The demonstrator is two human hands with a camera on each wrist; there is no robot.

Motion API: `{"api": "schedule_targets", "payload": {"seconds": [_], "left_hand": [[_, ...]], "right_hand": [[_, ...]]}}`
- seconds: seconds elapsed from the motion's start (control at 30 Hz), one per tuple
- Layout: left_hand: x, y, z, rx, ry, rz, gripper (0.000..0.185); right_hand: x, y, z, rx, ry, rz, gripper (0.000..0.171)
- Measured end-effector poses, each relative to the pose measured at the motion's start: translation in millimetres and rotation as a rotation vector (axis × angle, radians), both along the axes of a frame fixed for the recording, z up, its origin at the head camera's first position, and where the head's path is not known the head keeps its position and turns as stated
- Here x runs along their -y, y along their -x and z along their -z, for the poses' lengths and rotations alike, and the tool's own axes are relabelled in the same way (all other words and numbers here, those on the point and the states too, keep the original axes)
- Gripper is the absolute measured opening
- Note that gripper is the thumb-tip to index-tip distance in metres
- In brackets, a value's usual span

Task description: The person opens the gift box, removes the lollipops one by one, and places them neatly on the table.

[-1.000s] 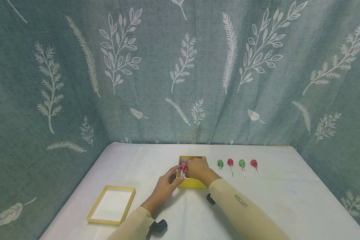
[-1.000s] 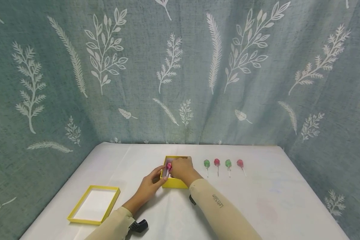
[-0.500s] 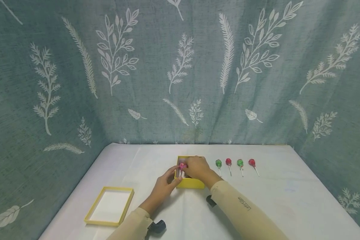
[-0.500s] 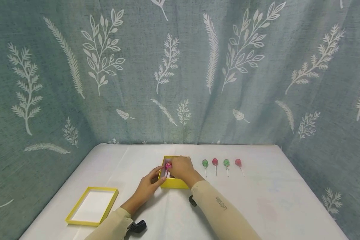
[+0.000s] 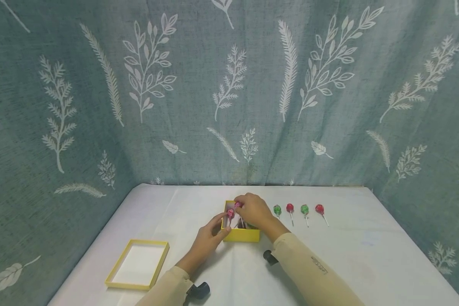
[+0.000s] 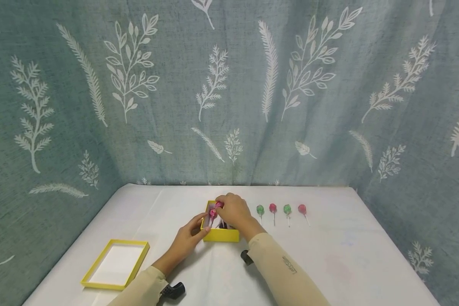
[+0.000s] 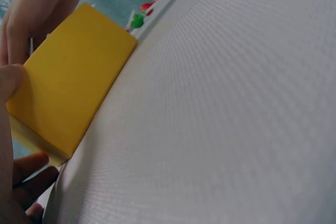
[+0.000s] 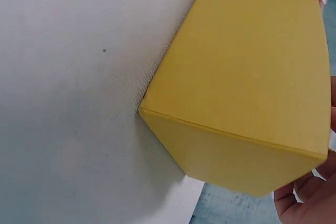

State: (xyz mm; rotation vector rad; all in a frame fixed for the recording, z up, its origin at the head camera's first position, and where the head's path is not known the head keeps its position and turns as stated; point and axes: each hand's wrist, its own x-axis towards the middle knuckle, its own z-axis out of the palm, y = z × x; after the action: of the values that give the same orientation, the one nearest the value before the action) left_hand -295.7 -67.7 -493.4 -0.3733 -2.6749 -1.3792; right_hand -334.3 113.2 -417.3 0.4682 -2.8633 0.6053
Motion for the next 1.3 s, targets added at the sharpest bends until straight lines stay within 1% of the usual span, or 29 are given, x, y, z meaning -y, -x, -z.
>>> {"api": "schedule_targets", "payload": {"seconds": [0.17,0.27,0.47,0.57,0.8,0.9,1.07,1.2,1.3], "left_hand": [[2,-0.6,-0.7,-0.018,0.011,0.011,0.052],[2,-0.5,-0.5,-0.021,0.015,0.019,0.052],[0,0.1,0.8,-0.004,0.017,0.029,0.053],[0,-1.3,-0.8,0.012,0.009,0.029,0.053],[1,-0.6,-2.4,0.021,-0.002,0.023,0.053],[1,1.2,-3.3,0.017,-0.001,0.022,0.053],[2,2.4,-1.3,0.008,0.012,0.025,0.053],[2,1.3,-0.8,0.013,0.01,0.022,0.053],[2,-0.6,-1.6,0.022,0.01,0.021,0.054]], "right_hand": [[-5,-0.8,0.1,-0.002,0.081,0.021,0.031],[-9,-0.8,-0.7,-0.005,0.113,0.015,0.032],[-22,-3.2,-4.1,0.022,0.214,0.036,0.041],[-29,-4.1,-5.2,0.027,0.259,0.057,0.039],[-43,-5.3,-7.4,0.039,0.291,0.091,0.026],[-48,-4.9,-8.1,0.051,0.3,0.099,0.025],[-56,-6.4,-8.3,0.068,0.32,0.111,0.024],[-66,-8.7,-7.4,0.085,0.337,0.145,0.023],[-75,-10.6,-5.2,0.075,0.347,0.158,0.024]]}}
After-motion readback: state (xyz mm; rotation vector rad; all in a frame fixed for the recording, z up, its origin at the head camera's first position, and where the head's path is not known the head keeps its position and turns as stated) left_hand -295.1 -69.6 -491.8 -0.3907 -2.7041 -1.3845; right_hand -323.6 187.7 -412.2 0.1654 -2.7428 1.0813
